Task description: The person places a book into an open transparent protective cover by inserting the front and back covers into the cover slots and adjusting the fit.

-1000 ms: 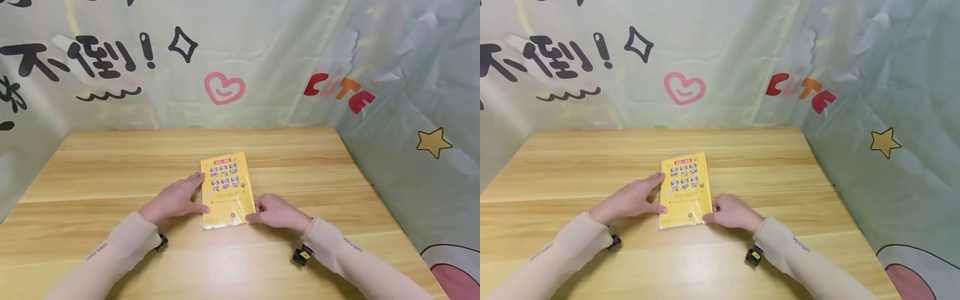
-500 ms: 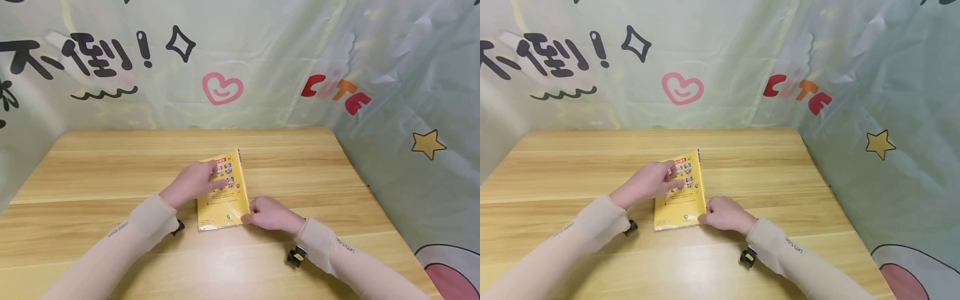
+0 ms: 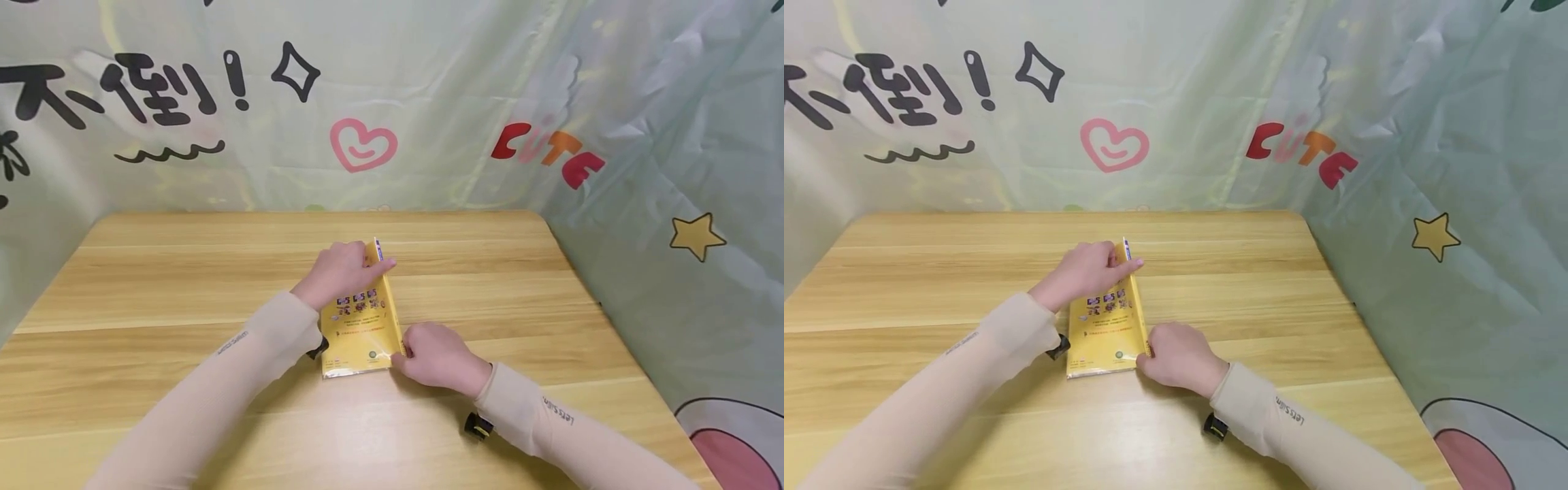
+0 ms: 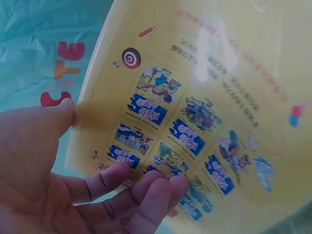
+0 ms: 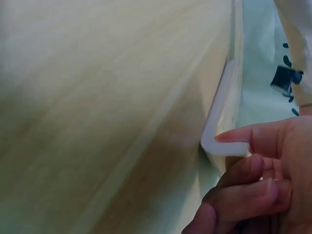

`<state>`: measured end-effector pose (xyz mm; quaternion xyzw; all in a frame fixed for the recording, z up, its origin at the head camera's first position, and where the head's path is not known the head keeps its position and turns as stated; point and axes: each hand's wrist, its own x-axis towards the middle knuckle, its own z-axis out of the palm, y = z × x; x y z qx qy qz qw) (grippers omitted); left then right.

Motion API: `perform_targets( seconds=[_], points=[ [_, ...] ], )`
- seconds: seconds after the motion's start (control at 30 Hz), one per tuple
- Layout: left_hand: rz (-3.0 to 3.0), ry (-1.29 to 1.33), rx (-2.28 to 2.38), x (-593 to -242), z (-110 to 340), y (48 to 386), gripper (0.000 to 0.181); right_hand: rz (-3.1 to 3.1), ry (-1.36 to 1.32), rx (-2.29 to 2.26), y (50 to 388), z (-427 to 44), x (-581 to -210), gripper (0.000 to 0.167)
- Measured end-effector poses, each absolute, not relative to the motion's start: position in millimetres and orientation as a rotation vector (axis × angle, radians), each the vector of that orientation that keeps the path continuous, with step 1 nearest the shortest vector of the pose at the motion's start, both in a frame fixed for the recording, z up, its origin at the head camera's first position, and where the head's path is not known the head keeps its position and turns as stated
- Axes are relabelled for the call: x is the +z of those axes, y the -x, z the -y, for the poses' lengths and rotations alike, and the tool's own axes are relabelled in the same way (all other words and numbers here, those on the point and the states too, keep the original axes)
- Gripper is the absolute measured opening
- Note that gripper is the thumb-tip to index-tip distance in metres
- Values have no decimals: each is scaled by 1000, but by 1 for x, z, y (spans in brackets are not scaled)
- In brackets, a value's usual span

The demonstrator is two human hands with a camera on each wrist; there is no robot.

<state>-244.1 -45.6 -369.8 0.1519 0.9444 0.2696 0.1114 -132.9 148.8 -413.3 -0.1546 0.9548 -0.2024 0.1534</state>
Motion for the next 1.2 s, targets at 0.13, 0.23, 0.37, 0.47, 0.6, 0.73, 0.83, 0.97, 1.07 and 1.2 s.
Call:
perform_targets(
  seconds=[0.13,0.23,0.37,0.47,0.6,0.73,0.83,0.97,1.07,1.2],
  points=[
    [-2762,-408,812,-367,45,245,56,-2773,505,-542,131,-146,-412,43],
    [-2749,-404,809,-366,43,246,53,-2805,537,-507,129,-145,-412,43],
    [-2719,-396,817,-365,41,247,54,-2838,579,-477,127,-146,-411,45],
    [-2707,-366,832,-363,42,247,57,-2844,610,-475,127,-145,-411,45],
    [-2703,-358,835,-362,43,246,58,-2829,647,-475,126,-143,-411,47],
    [-2704,-352,856,-360,43,244,57,-2801,675,-516,125,-143,-411,49],
    [-2714,-353,879,-360,44,243,54,-2754,661,-582,125,-144,-410,47],
    [-2720,-344,932,-358,46,241,52,-2662,678,-680,128,-147,-405,40],
    [-2719,-331,1002,-355,50,241,48,-2599,737,-724,131,-150,-400,40],
    [-2701,-313,1102,-352,56,241,42,-2540,805,-738,135,-154,-392,46]
  ],
)
